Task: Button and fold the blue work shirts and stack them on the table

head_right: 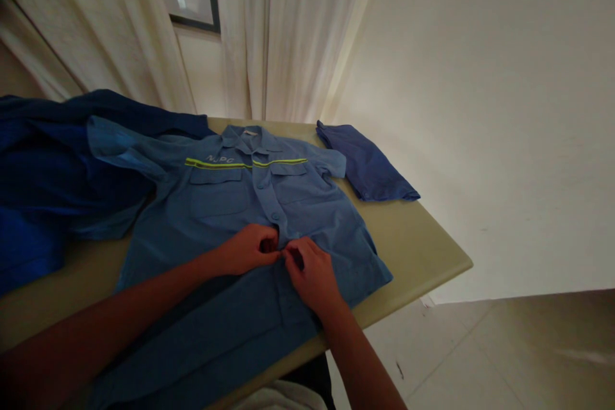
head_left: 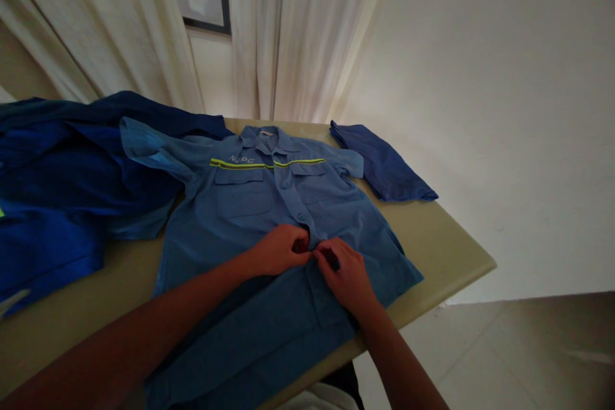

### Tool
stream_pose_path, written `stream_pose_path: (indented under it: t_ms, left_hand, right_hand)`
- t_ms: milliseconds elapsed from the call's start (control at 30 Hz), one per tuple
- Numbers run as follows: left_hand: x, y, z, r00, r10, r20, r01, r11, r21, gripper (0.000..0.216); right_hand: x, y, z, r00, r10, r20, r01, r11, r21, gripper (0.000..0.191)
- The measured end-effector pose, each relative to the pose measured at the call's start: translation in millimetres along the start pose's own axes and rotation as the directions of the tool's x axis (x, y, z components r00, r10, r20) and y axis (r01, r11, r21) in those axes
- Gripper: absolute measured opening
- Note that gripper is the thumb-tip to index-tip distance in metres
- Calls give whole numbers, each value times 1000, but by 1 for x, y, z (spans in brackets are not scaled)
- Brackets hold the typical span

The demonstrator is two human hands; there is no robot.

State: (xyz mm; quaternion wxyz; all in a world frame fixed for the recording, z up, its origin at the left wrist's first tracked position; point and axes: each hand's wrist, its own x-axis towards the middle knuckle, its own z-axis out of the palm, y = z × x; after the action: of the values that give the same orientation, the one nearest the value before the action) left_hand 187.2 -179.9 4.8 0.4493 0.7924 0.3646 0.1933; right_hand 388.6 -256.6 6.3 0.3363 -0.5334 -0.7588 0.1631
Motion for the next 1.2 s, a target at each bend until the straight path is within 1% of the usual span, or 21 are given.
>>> stream_pose_path:
  t_ms: [100,167,233,333,433,500,567,633,733,833,967,1033,1100,1200]
  left_hand:
    - [-2,3,1,997,76,-29,-70,985,157,18]
    - [-3,5,0,995,93,-23,-87,979,183,18]
    - [-3,5,-2,997,72,0,-72,990,125,17]
    - [-1,3,-4,999,24,45,-21,999,-48,21]
    - [0,-2,-5,998,-1,62,13,983,-182,29]
    - [1,-3,-4,999,1,54,10,978,-209,30]
    - [0,-3,-2,999,23,30,-17,981,-195,28]
    - [-1,-3,0,997,73,-16,-75,989,-129,25]
    - [-2,-3,5,983,166,-72,-164,986,41,22]
    - [-3,-5,8,974,221,-55,-207,960,187,19]
    - [-6,-7,9,947,320,-18,-291,882,371,14]
    - [-8,-7,10,942,334,-19,-292,851,436,14]
    - [-10,-7,11,945,324,-39,-267,837,478,16]
    - [-13,-6,14,950,293,-106,-200,833,516,21]
  right_hand:
    - [-1,1,1,1000,-3,2,3,1000,-1,7]
    - [-2,2,3,999,-44,0,44,999,-21,8]
    - [-3,1,3,994,-109,-5,108,993,-51,10]
    - [-4,1,3,987,-162,-20,160,984,-73,13]
    - [-4,0,2,988,-143,-50,139,987,-79,15]
    - [-3,0,2,990,-131,-53,126,988,-88,16]
    - [-2,-1,2,992,-118,-54,113,990,-88,16]
    - [-2,-1,3,994,-90,-57,87,995,-52,15]
    - [-2,-1,3,999,-29,-39,31,999,28,12]
    - [-2,0,3,1000,-10,-24,11,998,59,11]
    - [0,2,4,1000,-10,-16,11,998,62,10]
    - [1,3,3,999,39,-22,-36,995,90,8]
    - [3,3,2,994,107,-32,-102,986,135,8]
    - [5,3,-1,988,146,-44,-136,975,173,14]
